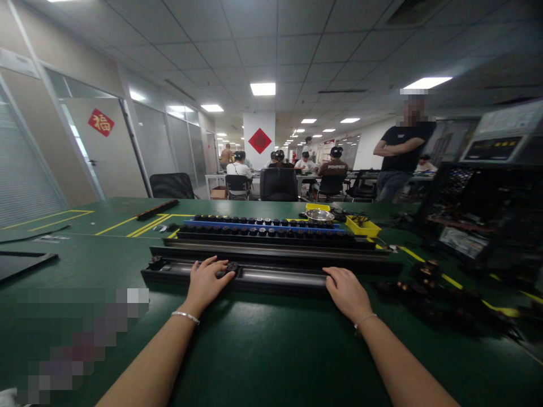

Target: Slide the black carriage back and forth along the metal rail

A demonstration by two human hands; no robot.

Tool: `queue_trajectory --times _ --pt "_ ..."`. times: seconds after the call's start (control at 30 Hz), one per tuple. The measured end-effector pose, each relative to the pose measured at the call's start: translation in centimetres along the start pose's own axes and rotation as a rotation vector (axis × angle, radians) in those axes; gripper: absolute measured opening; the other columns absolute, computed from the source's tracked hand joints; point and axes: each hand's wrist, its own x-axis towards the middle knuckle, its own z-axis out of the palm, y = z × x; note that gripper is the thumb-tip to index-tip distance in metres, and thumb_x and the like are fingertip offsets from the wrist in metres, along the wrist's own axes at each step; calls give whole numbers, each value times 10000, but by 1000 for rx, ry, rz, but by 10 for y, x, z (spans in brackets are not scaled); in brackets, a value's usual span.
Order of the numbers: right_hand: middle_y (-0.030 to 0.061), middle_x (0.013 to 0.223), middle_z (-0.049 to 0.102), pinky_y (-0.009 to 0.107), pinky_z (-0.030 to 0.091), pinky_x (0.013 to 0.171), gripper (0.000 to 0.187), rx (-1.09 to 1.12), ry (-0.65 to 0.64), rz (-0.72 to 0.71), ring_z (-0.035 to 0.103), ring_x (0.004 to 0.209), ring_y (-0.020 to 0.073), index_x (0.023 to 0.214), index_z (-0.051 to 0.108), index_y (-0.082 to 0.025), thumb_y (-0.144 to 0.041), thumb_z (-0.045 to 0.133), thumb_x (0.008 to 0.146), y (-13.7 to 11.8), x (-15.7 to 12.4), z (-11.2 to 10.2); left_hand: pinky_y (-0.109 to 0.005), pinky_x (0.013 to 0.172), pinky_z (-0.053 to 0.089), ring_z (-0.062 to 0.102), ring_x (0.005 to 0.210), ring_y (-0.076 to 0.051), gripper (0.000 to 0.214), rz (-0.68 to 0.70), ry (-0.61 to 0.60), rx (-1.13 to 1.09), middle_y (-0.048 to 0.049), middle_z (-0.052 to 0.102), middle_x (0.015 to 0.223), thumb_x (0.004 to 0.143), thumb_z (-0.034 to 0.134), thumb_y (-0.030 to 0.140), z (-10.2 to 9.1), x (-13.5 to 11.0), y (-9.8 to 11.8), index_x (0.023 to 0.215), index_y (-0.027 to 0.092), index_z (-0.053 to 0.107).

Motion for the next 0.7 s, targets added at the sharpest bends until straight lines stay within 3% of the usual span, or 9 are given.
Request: queue_trajectory --times 0.7 --pt "60 1100 632 372 381 952 384 10 4 18 504 1084 205 1073 635 -180 -253 343 833 -2 -1 -1 -537 1044 178 432 1212 -241 281 0 -56 -2 33 639 1149 834 444 463 -4 1 2 885 349 695"
